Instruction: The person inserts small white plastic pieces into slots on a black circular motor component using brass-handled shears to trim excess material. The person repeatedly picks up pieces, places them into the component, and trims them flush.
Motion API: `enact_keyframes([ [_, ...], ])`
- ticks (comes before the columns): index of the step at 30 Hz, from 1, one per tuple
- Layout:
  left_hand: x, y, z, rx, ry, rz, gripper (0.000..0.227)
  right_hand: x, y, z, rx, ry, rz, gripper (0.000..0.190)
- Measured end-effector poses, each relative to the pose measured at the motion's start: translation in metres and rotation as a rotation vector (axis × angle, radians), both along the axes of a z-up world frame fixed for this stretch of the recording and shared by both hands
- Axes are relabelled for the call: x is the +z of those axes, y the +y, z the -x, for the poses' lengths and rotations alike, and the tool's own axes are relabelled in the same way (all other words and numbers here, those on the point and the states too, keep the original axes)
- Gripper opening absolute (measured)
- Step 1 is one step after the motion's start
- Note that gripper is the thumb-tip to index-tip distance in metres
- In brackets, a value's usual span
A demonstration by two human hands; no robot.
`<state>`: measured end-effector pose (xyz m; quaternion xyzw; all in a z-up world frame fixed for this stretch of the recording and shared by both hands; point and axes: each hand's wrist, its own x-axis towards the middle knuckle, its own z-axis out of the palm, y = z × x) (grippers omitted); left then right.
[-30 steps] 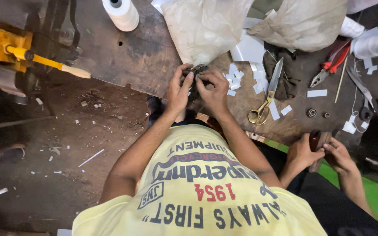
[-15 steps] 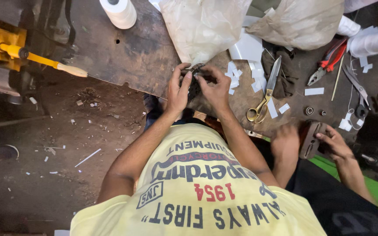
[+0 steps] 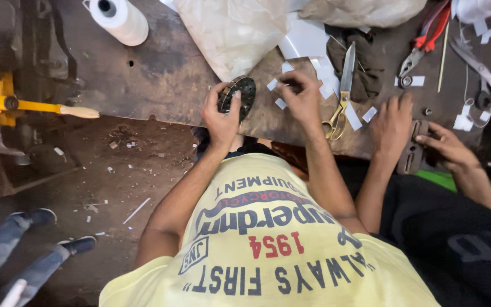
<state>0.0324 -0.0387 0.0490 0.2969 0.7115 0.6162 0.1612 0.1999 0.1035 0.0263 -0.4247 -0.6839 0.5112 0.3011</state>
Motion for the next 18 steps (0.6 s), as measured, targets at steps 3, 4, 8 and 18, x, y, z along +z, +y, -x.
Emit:
enact_keyframes([
  [3, 0.005, 0.001, 0.009, -0.082, -0.007, 0.037, 0.027, -0.001, -0.015, 0.005, 0.132, 0.011, 0.025, 0.02],
  [4, 0.007, 0.001, 0.011, -0.094, 0.019, 0.072, 0.026, -0.001, -0.017, 0.005, 0.127, -0.008, 0.003, 0.019],
  [8, 0.013, 0.002, 0.013, -0.11, 0.118, 0.148, 0.02, 0.008, -0.01, -0.013, 0.066, -0.05, -0.044, 0.016],
  [18, 0.004, 0.0, 0.017, -0.206, 0.147, 0.156, 0.019, 0.022, 0.0, -0.052, -0.092, -0.26, -0.103, 0.015],
])
